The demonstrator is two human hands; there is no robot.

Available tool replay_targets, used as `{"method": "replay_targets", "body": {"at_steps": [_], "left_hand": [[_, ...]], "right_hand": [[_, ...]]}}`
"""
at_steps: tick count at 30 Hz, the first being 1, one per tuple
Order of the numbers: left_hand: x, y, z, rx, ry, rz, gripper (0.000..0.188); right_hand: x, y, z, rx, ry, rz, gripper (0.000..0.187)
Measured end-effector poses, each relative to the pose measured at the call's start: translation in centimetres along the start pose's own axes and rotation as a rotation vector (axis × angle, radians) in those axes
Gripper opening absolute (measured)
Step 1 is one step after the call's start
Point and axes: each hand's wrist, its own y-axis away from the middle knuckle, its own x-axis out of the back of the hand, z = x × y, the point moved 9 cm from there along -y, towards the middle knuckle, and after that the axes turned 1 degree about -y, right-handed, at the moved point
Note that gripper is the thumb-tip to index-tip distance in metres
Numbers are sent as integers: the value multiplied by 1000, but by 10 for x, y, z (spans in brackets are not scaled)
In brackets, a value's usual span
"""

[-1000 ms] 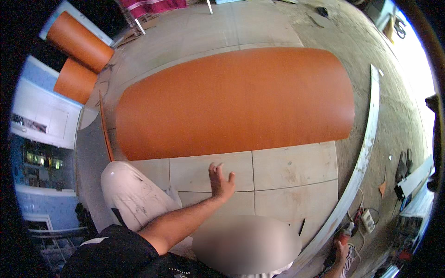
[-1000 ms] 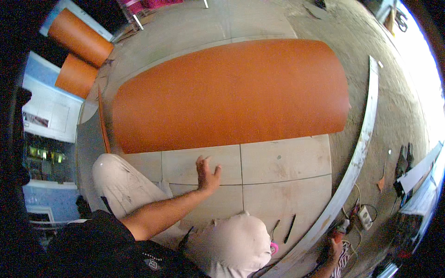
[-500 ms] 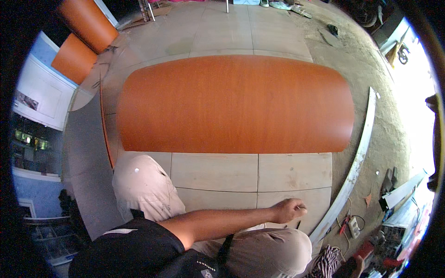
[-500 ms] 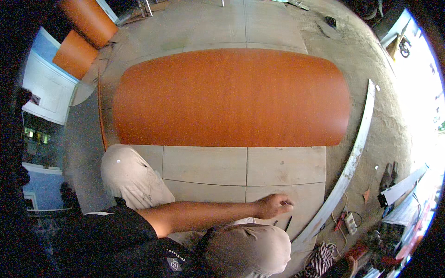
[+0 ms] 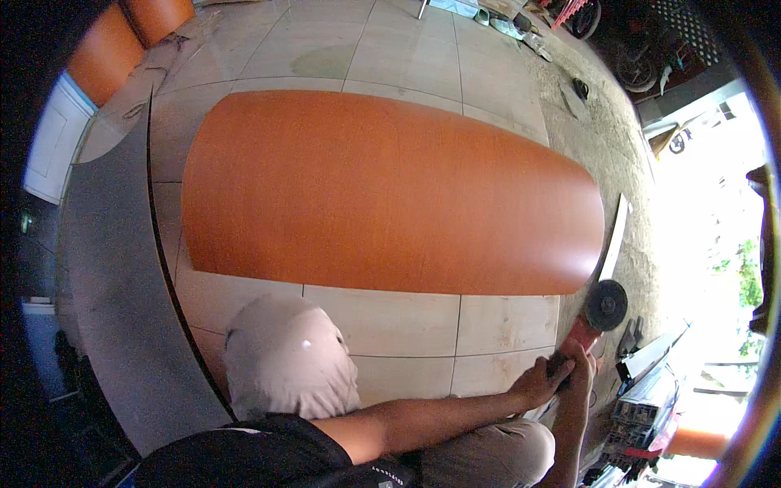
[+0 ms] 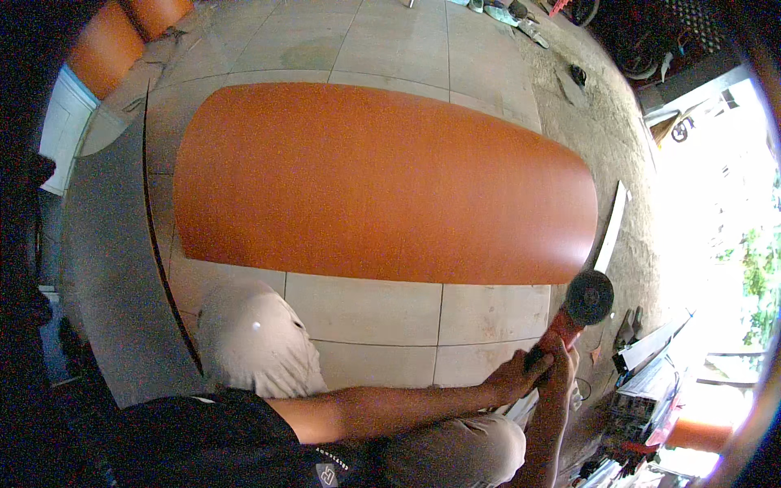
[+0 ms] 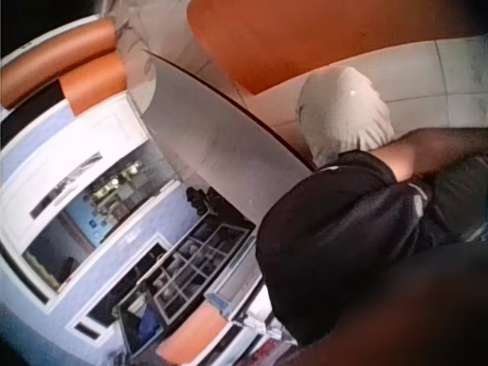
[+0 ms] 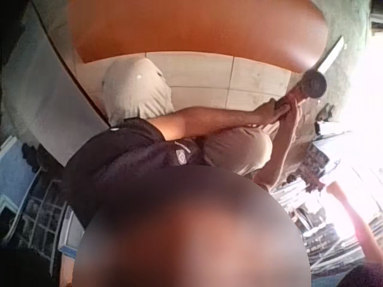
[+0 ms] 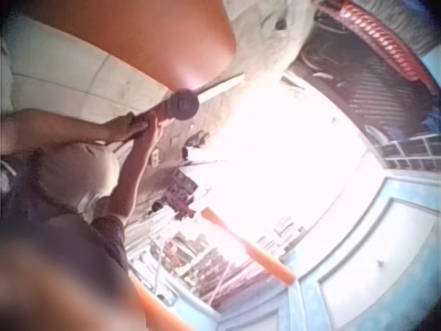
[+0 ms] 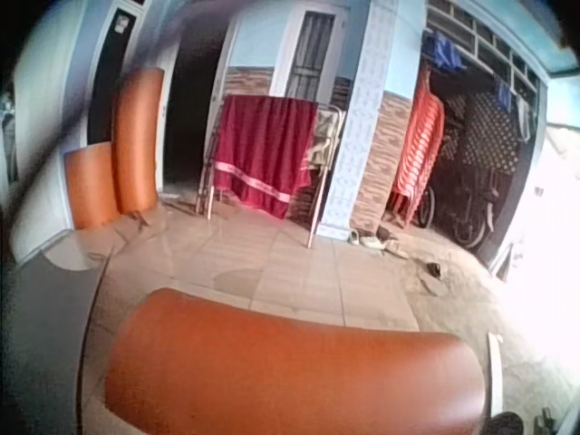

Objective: The person marks a straight line on a large orange laminate sheet using a metal straightedge and a utility knife, then cuts along the marked line with an angle grinder. The cut separates the sheet into two pieces.

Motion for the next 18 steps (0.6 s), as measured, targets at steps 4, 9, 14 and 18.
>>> {"method": "replay_targets", "body": {"at_steps": [4, 9, 14, 18], "left_hand": [[65, 11, 49, -331, 65, 215, 79], [81, 0, 20, -47, 125, -58, 84], [109, 5, 1, -6, -90, 319, 92], [109, -2, -17, -56, 55, 121, 88]], "right_hand": [[-64, -9, 2, -192, -244, -123, 42], [-82, -20, 7, 31, -20, -92, 52], [-76, -18, 35, 157, -112, 100, 56], [-91, -14, 56, -72, -408, -66, 53]]}}
